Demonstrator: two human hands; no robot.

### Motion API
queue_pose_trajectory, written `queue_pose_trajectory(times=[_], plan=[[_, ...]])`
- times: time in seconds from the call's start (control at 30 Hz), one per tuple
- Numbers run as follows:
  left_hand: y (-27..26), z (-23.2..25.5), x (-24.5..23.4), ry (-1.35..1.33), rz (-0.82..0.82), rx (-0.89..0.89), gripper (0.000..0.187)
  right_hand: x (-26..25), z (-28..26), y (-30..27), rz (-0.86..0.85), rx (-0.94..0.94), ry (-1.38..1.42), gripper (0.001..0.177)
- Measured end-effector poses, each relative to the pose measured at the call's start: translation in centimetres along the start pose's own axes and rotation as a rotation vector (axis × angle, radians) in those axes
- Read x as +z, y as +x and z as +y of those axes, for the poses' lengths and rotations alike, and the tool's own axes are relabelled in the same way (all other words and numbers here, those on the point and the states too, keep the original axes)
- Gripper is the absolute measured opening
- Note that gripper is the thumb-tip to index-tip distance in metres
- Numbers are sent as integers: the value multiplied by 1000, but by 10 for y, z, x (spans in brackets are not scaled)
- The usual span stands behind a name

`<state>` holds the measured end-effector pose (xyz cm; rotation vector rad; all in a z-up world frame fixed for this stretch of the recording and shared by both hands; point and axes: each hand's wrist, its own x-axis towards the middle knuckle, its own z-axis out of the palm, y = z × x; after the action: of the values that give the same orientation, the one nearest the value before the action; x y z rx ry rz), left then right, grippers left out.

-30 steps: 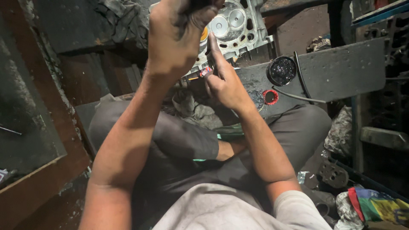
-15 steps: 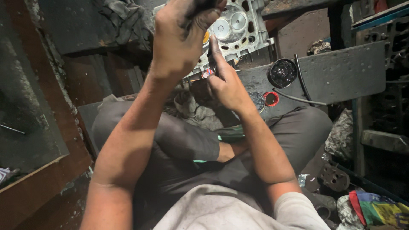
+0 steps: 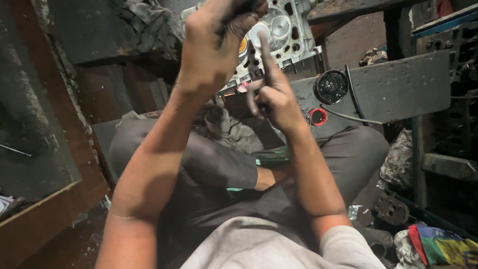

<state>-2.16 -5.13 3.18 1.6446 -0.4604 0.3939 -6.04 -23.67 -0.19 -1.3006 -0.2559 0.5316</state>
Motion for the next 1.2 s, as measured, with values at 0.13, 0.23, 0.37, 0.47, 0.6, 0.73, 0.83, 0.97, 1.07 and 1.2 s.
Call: queue_pose_trajectory(times=[0.13, 0.23, 0.37, 0.47, 0.6, 0.73, 0.83, 0.97, 1.07, 1.2], plan=[[10, 1, 0, 211, 15, 165, 24, -4, -8, -1, 89, 25, -48, 99], [15, 4, 3, 253, 110, -78, 31, -1, -3, 3, 65, 36, -41, 98], [5, 0, -2, 102, -1, 21, 21, 4, 18, 6, 64, 108, -20, 96], [8, -4, 4, 233, 74, 12, 31, 3, 31, 12, 76, 128, 10, 92], [2, 2, 3, 29, 40, -18, 17, 0, 35, 12, 16, -11, 10, 91], [0, -3, 2, -10, 14, 19, 11, 3, 35, 8, 48, 50, -15, 92], [2, -5, 3, -2, 50, 26, 13, 6, 32, 10, 71, 37, -64, 92], [-2, -1, 0, -21, 19, 32, 16, 8, 27, 12, 48, 54, -71, 95], [-1, -3, 1, 48, 18, 38, 14, 7, 13, 11, -43, 16, 4, 98], [7, -10, 1, 210, 46, 10, 29, -7, -14, -17, 9, -51, -37, 92]])
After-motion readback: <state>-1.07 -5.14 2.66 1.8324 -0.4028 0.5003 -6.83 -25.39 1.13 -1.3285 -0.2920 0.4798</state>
